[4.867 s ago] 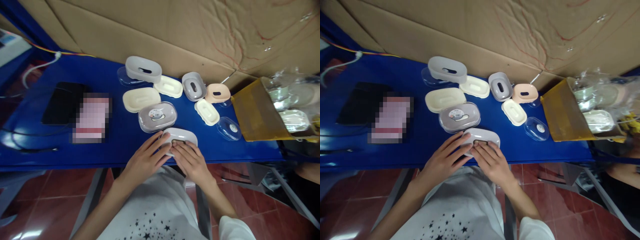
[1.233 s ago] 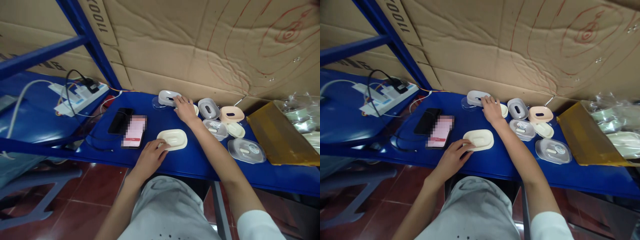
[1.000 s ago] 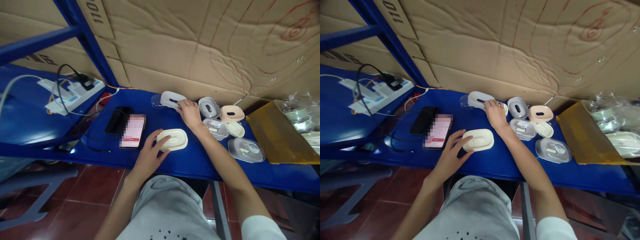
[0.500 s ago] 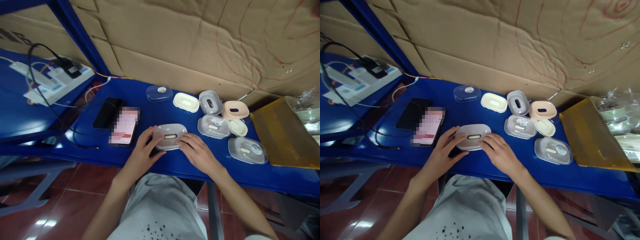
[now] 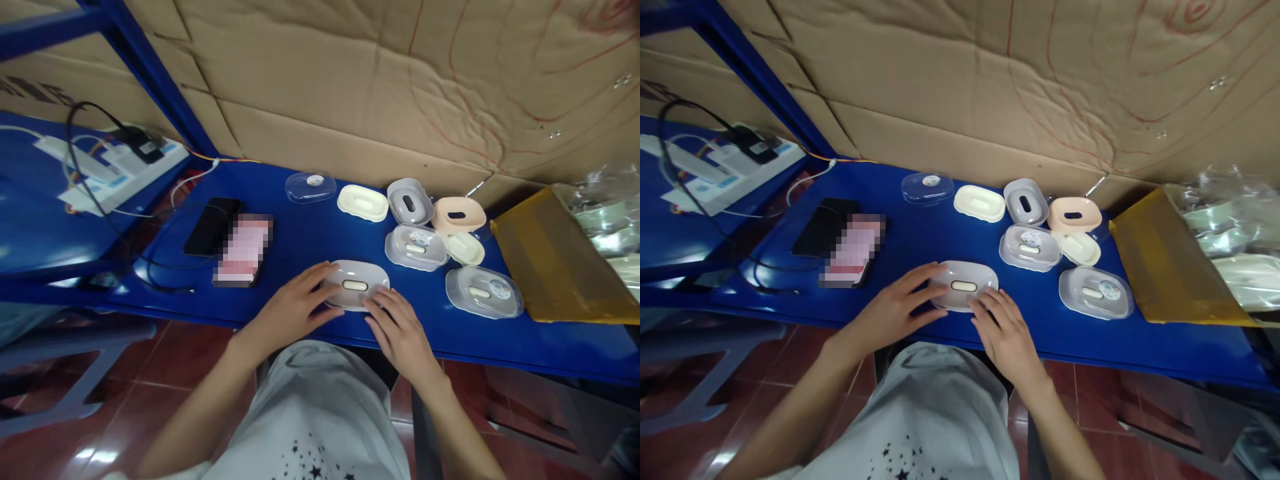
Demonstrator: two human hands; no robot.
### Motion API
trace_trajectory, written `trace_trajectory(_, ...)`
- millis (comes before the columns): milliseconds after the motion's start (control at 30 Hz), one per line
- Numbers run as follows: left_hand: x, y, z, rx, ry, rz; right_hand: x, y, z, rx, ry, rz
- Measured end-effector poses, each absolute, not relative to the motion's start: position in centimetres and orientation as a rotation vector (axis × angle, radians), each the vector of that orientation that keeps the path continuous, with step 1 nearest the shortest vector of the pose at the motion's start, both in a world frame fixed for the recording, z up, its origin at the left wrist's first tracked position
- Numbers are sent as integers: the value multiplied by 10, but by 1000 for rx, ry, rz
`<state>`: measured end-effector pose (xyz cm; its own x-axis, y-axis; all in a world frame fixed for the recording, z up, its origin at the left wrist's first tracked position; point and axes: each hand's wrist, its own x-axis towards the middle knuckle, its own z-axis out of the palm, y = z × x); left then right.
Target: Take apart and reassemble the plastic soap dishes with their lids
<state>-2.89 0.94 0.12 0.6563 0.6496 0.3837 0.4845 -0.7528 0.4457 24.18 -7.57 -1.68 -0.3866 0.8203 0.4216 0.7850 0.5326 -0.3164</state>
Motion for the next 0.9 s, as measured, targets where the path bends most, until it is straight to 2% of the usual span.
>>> trace_trajectory(167,-37,125,37,2608,1205,678,243,-76,-14,-1403,-2216,107)
trace_trajectory(267,-37,200,46,2512,1513,331,240,-77,-15,-1463,-2154,116)
trace_trajectory(400,-31,239,43,2469,1517,268,238,-79,-17,-1463,-2098,114)
trace_trajectory(533,-27,205,45,2480,1460,389,242,-80,-17,-1456,-2026,178)
trace_trajectory(700,-18,101,53,2435,1079,772,244,-82,-17,-1478,-1879,284)
trace_trajectory(900,-3,20,22,2570,864,918,244,-82,-18,-1481,-1872,214)
